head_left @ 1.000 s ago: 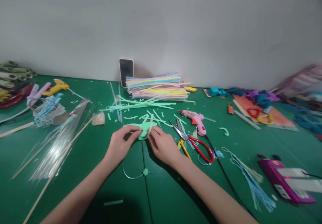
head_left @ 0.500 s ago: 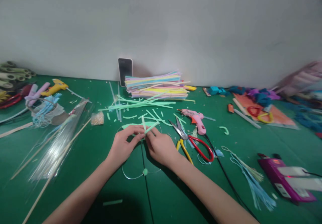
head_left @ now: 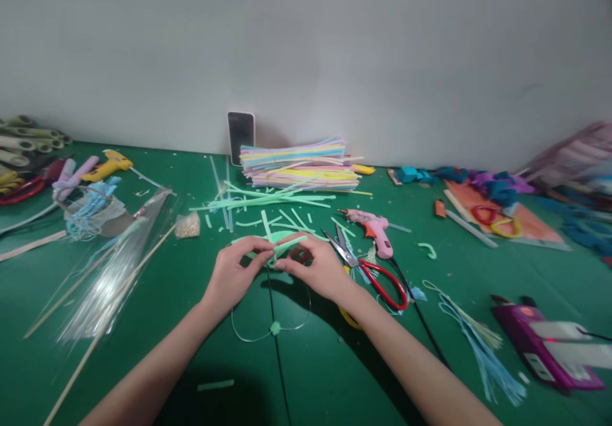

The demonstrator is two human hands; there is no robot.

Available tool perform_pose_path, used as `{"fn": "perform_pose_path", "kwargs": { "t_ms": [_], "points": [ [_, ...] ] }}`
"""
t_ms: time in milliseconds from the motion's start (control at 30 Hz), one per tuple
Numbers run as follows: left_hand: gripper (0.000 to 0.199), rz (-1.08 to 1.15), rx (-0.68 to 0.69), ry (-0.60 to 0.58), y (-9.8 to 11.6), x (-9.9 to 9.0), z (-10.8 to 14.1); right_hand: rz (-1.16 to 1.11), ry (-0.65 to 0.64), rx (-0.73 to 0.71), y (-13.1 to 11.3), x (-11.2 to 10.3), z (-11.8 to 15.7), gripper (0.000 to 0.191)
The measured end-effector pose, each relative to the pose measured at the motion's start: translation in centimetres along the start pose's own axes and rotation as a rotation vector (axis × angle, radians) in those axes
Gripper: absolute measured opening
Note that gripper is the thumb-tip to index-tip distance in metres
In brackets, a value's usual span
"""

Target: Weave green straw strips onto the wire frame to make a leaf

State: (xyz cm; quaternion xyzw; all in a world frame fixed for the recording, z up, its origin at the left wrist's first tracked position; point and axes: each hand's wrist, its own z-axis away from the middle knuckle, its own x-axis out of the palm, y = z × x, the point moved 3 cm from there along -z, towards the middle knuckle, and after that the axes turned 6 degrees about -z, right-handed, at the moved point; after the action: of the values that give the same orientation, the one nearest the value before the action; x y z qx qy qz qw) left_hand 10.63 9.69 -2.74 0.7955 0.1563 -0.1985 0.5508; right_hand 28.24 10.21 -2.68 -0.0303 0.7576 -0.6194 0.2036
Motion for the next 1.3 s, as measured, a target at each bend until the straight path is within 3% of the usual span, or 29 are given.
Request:
{"fn": "perform_pose_path", "kwargs": {
  "t_ms": [133, 300, 500, 667, 833, 1000, 1300],
  "points": [
    [0.009, 0.014, 0.001, 0.001, 0.1, 0.1, -0.1, -0.073, 0.068, 0.018, 0.0, 0.7, -0.1, 0.028],
    [0.006, 0.036, -0.02, -0.001, -0.1, 0.3, 0.2, -0.097, 0.139, -0.085, 0.1, 0.8, 0.0, 0.018],
    [0.034, 0.125, -0.144, 0.02, -1.0, 0.6, 0.5, -0.228, 0.135, 0.018, 1.4, 0.4, -0.4, 0.021],
    [0.012, 0.078, -0.115, -0.065, -1.1, -0.2, 0.6, -0.296, 0.173, 0.103, 1.9, -0.2, -0.3, 0.03],
    [0.013, 0.092, -0.115, -0.123, -1.0, -0.5, 0.5, -0.416, 0.205, 0.197, 2.6, -0.5, 0.1, 0.034],
    [0.009, 0.051, -0.006, -0.213, -0.2, 0.2, 0.7, -0.509, 0.186, 0.264, 2.9, 0.1, 0.4, 0.034],
    [0.012, -0.149, 0.072, -0.196, -0.2, 1.4, 0.9, -0.642, 0.182, 0.322, 3.5, 0.9, 0.5, 0.034]
  ]
}}
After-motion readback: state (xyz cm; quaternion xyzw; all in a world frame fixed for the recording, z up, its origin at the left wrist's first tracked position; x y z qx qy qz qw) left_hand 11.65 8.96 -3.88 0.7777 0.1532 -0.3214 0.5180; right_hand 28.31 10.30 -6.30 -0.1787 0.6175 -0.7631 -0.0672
